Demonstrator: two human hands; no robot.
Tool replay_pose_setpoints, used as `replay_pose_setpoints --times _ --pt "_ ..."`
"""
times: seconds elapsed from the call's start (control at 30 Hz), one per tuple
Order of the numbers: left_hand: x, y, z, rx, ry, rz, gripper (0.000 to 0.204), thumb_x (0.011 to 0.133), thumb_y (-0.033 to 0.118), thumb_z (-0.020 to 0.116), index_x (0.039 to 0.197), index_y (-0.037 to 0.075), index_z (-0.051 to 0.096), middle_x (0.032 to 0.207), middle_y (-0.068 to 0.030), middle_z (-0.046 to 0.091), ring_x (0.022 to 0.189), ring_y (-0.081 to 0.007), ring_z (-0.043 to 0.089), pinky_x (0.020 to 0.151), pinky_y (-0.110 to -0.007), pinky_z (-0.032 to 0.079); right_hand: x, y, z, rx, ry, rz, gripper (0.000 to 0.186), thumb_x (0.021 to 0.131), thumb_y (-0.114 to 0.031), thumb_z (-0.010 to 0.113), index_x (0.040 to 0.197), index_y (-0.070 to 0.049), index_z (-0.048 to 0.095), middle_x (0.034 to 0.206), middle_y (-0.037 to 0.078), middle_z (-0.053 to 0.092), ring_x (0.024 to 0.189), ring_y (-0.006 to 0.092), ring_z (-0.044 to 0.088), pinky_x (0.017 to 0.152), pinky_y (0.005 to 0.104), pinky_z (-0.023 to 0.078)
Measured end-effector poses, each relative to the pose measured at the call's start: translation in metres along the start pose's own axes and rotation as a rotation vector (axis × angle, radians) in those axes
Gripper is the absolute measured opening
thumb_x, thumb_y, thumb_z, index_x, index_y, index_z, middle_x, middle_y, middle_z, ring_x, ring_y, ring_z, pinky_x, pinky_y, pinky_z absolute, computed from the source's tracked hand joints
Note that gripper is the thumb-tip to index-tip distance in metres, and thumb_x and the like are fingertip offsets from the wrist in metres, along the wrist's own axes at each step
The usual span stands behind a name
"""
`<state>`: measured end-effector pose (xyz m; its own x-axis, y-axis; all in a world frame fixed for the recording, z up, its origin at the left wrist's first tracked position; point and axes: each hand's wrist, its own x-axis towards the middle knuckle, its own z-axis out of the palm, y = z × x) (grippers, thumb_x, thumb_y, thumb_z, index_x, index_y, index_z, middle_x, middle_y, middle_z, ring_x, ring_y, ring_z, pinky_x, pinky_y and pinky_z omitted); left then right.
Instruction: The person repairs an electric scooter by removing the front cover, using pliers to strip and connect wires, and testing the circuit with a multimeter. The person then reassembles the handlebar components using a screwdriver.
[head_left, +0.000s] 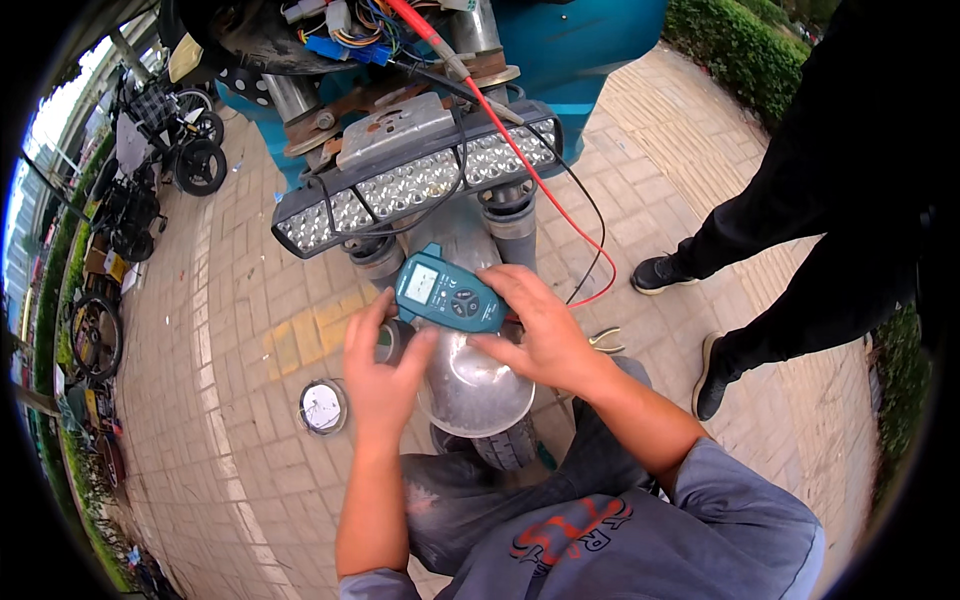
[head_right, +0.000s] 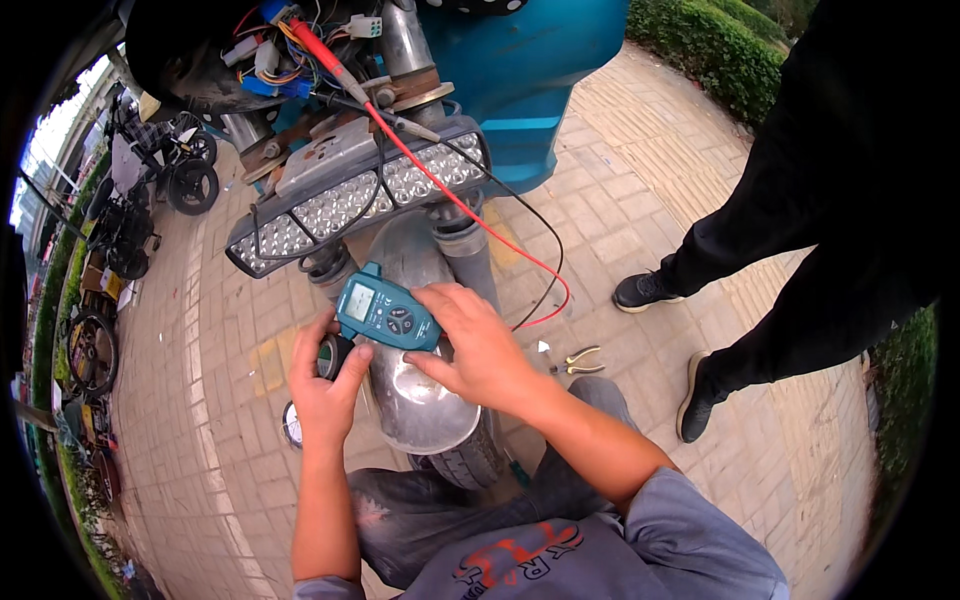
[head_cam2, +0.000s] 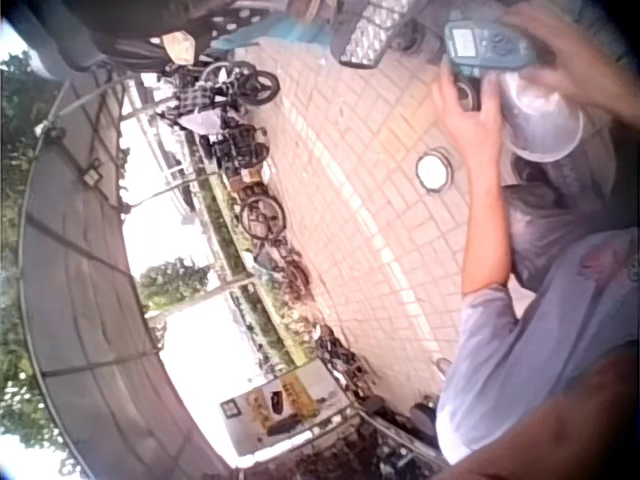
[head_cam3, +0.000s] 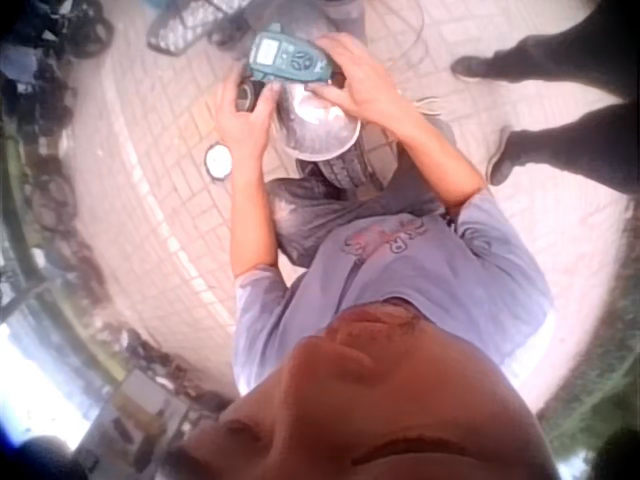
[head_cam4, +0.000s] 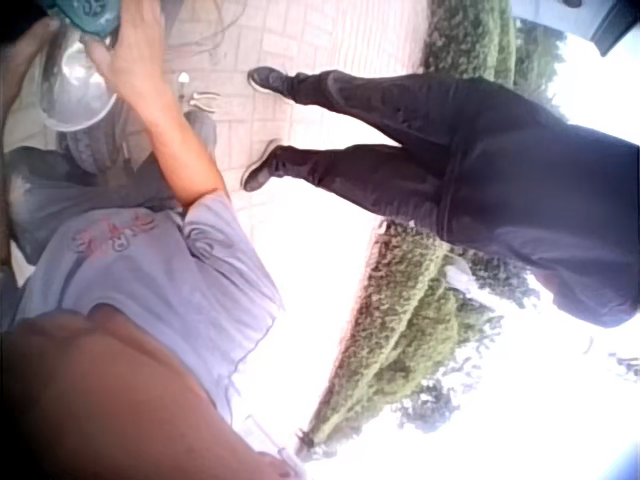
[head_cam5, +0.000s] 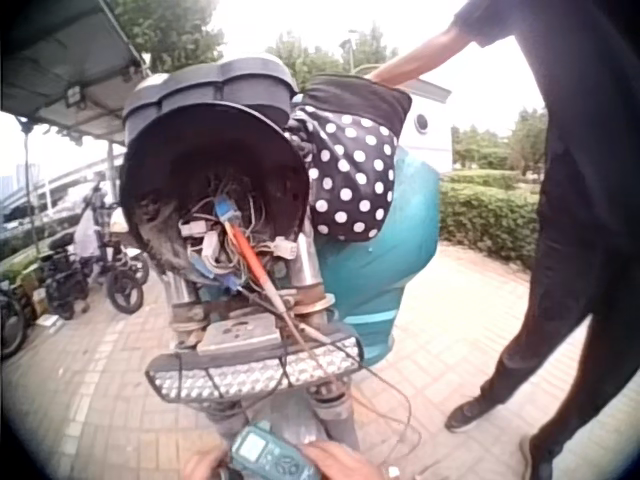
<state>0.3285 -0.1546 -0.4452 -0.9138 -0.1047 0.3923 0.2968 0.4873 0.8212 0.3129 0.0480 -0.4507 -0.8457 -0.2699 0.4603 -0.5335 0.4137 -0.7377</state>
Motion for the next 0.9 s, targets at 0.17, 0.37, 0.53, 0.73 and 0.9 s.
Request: replay_pose_setpoints --times 0.17,0.37,0.53,0.73,0.9 --pt "0.0002 0.0022 -0.0025 -0.009 -0.008 0.070 0.050 0.073 0.015 0.077 0.117 -0.003 0.059 0.100 -0.0079 0.059 0.094 -0.0183 0.054 0.087 -0.030 0.042 -0.0012 -0.0015 -0.0005 0.048 0.034 -0.016 0.064 0.072 -0.014 0.077 0.127 0.001 0.048 0.122 0.019 0.051 0.110 0.0376 0.052 0.092 0.0411 0.045" --pt "0.0003 0.0044 -0.0025 -0.012 -0.012 0.073 0.050 0.073 0.015 0.077 0.117 -0.002 0.059 0.100 -0.0078 0.059 0.095 -0.0181 0.054 0.087 -0.029 0.042 -0.0024 -0.0010 0.0007 0.011 0.064 -0.053 0.065 0.072 -0.011 0.077 0.127 0.001 0.047 0.122 0.019 0.051 0.111 0.0376 0.052 0.093 0.0415 0.045" --pt "-0.0016 0.0039 -0.0041 0.001 -0.016 0.056 0.051 0.073 0.016 0.077 0.117 -0.002 0.059 0.100 -0.0075 0.059 0.094 -0.0178 0.054 0.087 -0.029 0.042 -0.0014 -0.0032 0.0013 0.034 0.065 -0.044 0.064 0.071 -0.011 0.077 0.127 0.001 0.048 0.122 0.019 0.051 0.111 0.0376 0.052 0.094 0.0416 0.044" --pt "-0.0026 0.0022 -0.0059 0.015 -0.025 0.044 0.053 0.074 0.016 0.077 0.119 -0.003 0.058 0.102 -0.0083 0.060 0.094 -0.0177 0.054 0.087 -0.029 0.043 0.0005 0.0008 0.0018 0.002 0.053 -0.042 0.063 0.071 -0.016 0.077 0.125 0.001 0.049 0.119 0.018 0.053 0.107 0.0361 0.053 0.091 0.0417 0.044" --pt "-0.0048 0.0010 -0.0076 -0.001 0.015 -0.003 0.053 0.076 0.016 0.076 0.121 -0.004 0.057 0.106 -0.0099 0.061 0.097 -0.0183 0.056 0.089 -0.030 0.044 0.0048 -0.0018 0.0020 -0.092 0.058 -0.014 0.061 0.071 -0.026 0.077 0.120 0.003 0.053 0.110 0.017 0.058 0.099 0.0343 0.054 0.085 0.0417 0.044"
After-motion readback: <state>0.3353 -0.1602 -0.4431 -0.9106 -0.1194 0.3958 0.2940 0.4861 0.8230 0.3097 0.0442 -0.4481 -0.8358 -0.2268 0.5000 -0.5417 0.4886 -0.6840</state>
